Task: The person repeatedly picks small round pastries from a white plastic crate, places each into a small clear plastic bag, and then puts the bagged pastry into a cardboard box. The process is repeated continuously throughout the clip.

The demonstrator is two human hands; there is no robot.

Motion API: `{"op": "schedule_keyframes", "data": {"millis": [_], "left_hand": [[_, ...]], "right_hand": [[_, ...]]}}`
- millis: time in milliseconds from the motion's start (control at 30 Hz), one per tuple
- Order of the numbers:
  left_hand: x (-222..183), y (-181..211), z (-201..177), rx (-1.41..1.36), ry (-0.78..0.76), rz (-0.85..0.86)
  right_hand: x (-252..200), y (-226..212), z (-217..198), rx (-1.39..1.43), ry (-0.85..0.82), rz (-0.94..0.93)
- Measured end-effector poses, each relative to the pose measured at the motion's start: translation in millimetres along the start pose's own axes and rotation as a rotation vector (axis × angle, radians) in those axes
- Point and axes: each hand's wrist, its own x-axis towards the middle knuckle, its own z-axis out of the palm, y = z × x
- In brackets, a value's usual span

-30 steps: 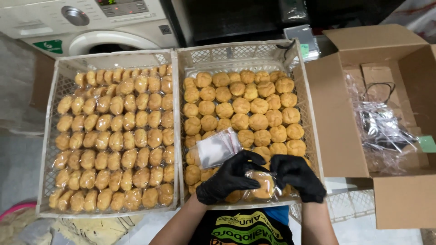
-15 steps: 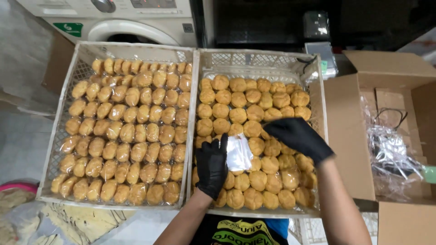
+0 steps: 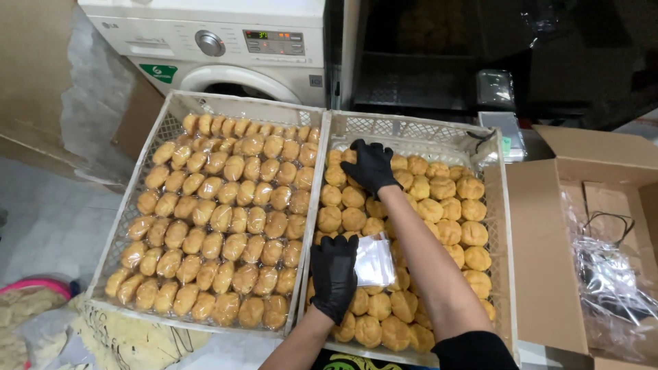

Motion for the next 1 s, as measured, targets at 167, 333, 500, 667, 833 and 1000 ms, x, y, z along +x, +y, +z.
{"op": "schedule_keyframes", "data": {"millis": [167,333,500,667,833,1000], "left_hand": [[2.6,0.7,-11.2,-0.044,0.037,0.013],[5.2,3.6,-4.2,-0.068,0.126,-0.011],[5.9,3.0,-10.0,-0.082,0.13,-0.009],[22.5,6.4,-63.7,-0.326,0.236,0.015],[19.8,25.9,-63.5,-0.51,0.262,0.007],[14.8,49.4,-80.7,-0.647,0.244,0.144]], "right_hand": [[-27.5,-14.1,-32.7,0.334,0.078,-0.089],[-91.2,-13.9,-65.8,0.699,0.133,-0.13],[-210.3,-49.3,-143.3,0.794,-0.104,0.017],[-286.7,-24.0,-121.5,0.578,-0.402,0.023],[-313.8,-20.7,-136.4,0.799,-0.143,0.303],[-332.0,0.9,-112.7,1.105,0.361,0.431]]}}
